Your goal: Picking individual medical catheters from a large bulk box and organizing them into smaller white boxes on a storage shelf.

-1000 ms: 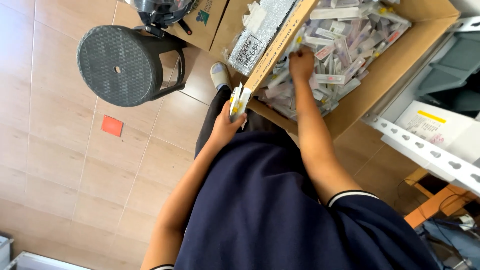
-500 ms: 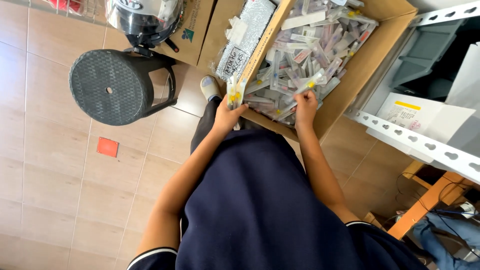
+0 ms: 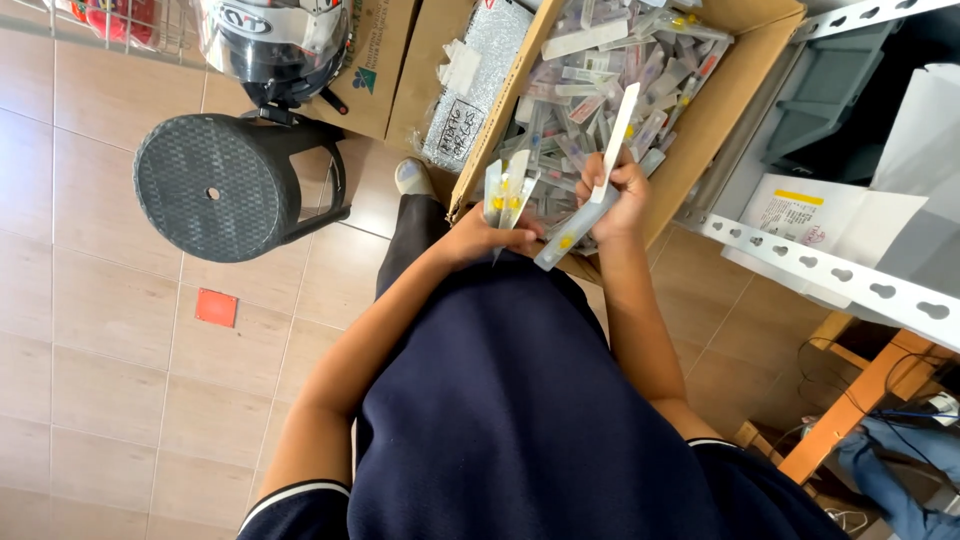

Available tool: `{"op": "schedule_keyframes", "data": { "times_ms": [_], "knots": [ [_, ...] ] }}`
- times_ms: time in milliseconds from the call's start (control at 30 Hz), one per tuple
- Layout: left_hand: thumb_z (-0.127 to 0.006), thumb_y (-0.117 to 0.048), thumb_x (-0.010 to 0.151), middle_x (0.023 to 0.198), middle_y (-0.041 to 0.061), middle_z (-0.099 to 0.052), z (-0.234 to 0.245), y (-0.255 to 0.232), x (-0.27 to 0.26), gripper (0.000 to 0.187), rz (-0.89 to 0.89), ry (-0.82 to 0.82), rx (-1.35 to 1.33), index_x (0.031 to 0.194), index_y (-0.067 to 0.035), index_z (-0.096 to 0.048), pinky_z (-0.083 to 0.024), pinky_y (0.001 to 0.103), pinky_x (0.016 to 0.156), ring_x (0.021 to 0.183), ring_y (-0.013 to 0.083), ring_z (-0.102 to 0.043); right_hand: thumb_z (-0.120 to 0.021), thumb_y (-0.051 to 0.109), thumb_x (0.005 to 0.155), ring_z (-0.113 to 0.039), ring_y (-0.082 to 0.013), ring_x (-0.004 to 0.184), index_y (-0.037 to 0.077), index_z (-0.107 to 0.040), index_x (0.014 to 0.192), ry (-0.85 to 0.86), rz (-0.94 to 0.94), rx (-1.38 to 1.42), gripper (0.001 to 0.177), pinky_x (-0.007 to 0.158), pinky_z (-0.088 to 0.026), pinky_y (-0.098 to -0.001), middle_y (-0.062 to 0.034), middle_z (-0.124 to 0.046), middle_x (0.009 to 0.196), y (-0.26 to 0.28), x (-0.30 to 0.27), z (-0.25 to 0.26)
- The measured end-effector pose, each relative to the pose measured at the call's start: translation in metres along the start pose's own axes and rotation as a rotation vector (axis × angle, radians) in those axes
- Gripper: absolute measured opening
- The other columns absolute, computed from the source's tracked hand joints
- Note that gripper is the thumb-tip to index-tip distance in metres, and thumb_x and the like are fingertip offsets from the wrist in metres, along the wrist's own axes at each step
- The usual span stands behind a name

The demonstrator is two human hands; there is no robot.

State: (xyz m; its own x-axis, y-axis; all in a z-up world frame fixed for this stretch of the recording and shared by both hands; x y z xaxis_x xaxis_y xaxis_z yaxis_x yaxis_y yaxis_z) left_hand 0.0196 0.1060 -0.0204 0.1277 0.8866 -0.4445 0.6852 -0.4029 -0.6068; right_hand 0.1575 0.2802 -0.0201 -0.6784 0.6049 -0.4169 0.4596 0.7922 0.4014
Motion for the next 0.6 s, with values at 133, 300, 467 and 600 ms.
{"op": "schedule_keyframes", "data": {
  "times_ms": [133,300,467,600],
  "knots": [
    [-0.081,-0.004,0.089,0.11,0.01,-0.072,-0.01,-0.008,0.002,0.039,-0.083,0.057,0.195,0.123,0.004,-0.065,-0.059,0.031,0.089,0.097,0.0159,-0.071,-0.049,0.013,0.085,-0.037,-0.0161,0.063,0.012,-0.046,0.09,-0.016,0.051,-0.275,0.006,0.056,-0.031,-0.032,-0.0069,-0.047,0.073,-0.008,-0.001,-0.012],
    [-0.079,-0.01,0.09,0.102,0.003,-0.068,0.011,-0.012,0.009,0.04,-0.266,-0.274,0.339,0.122,-0.003,-0.057,-0.056,0.026,0.081,0.091,0.0106,-0.065,-0.051,0.013,0.082,-0.038,-0.0155,0.062,0.013,-0.045,0.087,-0.282,0.227,-0.185,0.008,0.054,-0.031,-0.0317,-0.0046,-0.049,0.072,-0.005,0.014,0.003],
    [-0.079,-0.014,0.096,0.095,0.002,-0.063,0.023,-0.006,0.018,0.036,-0.305,-0.453,0.194,0.123,-0.002,-0.057,-0.056,0.029,0.073,0.083,0.0123,-0.062,-0.056,0.02,0.081,-0.035,-0.0157,0.053,0.013,-0.041,0.076,-0.488,0.43,0.032,0.018,0.047,-0.029,-0.0324,-0.005,-0.051,0.068,0.02,0.038,0.03],
    [-0.085,-0.011,0.086,0.097,0.0,-0.064,-0.024,-0.052,0.016,0.057,-0.391,-0.268,0.156,0.132,-0.003,-0.053,-0.057,0.028,0.079,0.089,0.0106,-0.063,-0.057,0.021,0.083,-0.037,-0.0152,0.056,0.011,-0.044,0.079,-0.467,0.493,0.037,0.016,0.05,-0.031,-0.0324,-0.0047,-0.051,0.072,0.012,0.048,-0.005]
  ]
}}
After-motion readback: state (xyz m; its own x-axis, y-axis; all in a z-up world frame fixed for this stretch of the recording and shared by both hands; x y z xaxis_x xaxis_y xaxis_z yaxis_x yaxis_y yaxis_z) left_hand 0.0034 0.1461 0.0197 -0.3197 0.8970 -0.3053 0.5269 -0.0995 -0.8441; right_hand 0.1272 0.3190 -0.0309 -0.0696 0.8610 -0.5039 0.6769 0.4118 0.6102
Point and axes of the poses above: each hand's wrist, its own x-axis towards the middle knuckle, its own z-axis out of the back of the hand, y = z × x, the point moved 5 cm from there along x, towards the middle knuckle
